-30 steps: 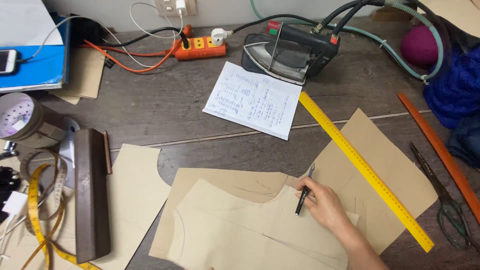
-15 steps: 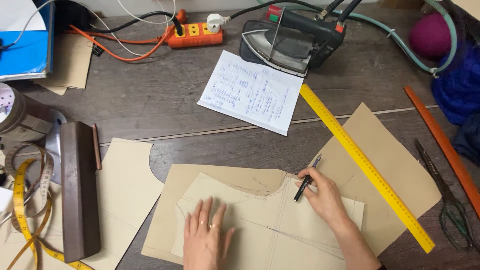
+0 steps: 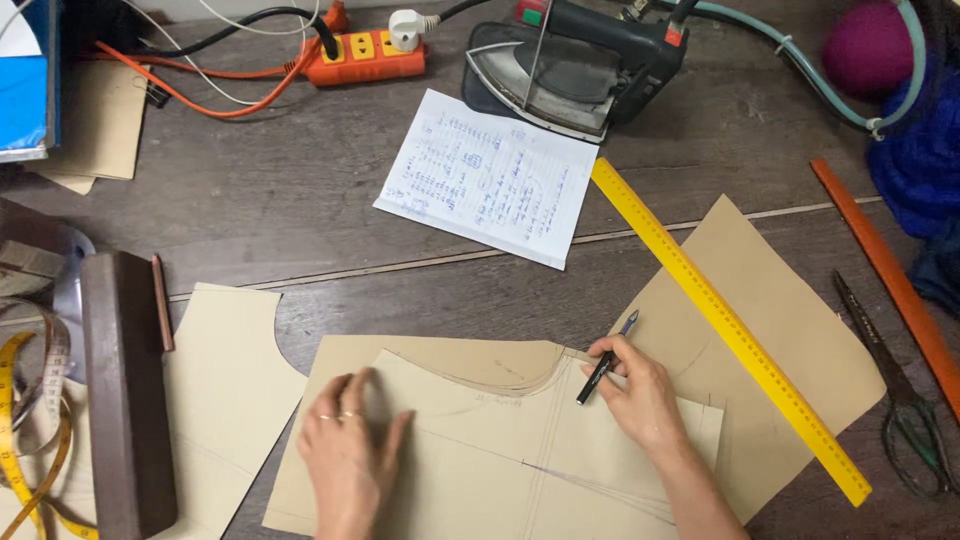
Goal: Drawing and marking garment patterns on brown paper using a ruler and pen
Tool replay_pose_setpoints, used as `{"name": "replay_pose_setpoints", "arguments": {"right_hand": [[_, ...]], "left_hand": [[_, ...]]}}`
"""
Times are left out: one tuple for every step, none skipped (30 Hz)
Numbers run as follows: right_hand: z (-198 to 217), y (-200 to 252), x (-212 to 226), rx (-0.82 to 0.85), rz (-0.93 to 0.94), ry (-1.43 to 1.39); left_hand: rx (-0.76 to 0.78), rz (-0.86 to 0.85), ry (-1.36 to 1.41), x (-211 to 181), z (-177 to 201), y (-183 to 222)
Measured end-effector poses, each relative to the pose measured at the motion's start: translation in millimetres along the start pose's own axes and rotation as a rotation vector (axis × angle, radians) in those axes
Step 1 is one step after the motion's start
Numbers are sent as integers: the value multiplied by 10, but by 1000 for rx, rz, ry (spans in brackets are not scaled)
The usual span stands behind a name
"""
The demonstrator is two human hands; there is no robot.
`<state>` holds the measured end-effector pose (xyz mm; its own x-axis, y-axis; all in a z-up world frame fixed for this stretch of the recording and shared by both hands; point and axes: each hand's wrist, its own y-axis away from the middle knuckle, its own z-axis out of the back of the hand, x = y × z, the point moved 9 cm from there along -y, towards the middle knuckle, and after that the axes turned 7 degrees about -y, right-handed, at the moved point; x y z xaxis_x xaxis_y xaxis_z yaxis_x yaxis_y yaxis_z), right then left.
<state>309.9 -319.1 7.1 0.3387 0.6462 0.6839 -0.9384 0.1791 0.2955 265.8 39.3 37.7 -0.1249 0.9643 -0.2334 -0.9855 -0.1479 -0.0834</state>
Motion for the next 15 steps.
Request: {"name": "replay_pose_setpoints", "arguments": {"right_hand": [[-2, -11, -4, -20, 35, 2], [-1, -21, -10, -41, 69, 4], [-2, -17, 2, -39, 67, 4], [-4, -11, -5, -33, 48, 12], [-4, -6, -12, -26, 28, 19], [5, 5, -9, -27, 23, 20], [7, 16, 1, -19, 24, 2], [3, 23, 18, -11, 26, -17], [3, 30, 6, -12, 23, -17], [2, 32, 11, -12, 36, -38], [1, 34, 17, -13, 49, -59], [-7, 31, 12, -12, 48, -59], [-5, 31, 33, -22, 78, -88], [-2, 36, 51, -31, 108, -118], [0, 40, 64, -29, 106, -117]], "left_hand": [[49, 111, 2, 146, -51, -49], [98, 223, 4, 289, -102, -87], [100, 223, 3, 298, -76, -141], [196, 296, 28, 364, -141, -170], [291, 369, 52, 424, -205, -188], [295, 367, 52, 419, -182, -214], [334, 363, 63, 409, -189, -232], [371, 359, 74, 405, -192, -252], [374, 358, 73, 439, -229, -260], [352, 371, 145, 476, -255, -271], [329, 384, 216, 515, -281, -281], [330, 384, 216, 515, -243, -316], [413, 444, 244, 546, -280, -304], [497, 506, 272, 572, -314, -276], [499, 508, 272, 524, -235, -308]]}}
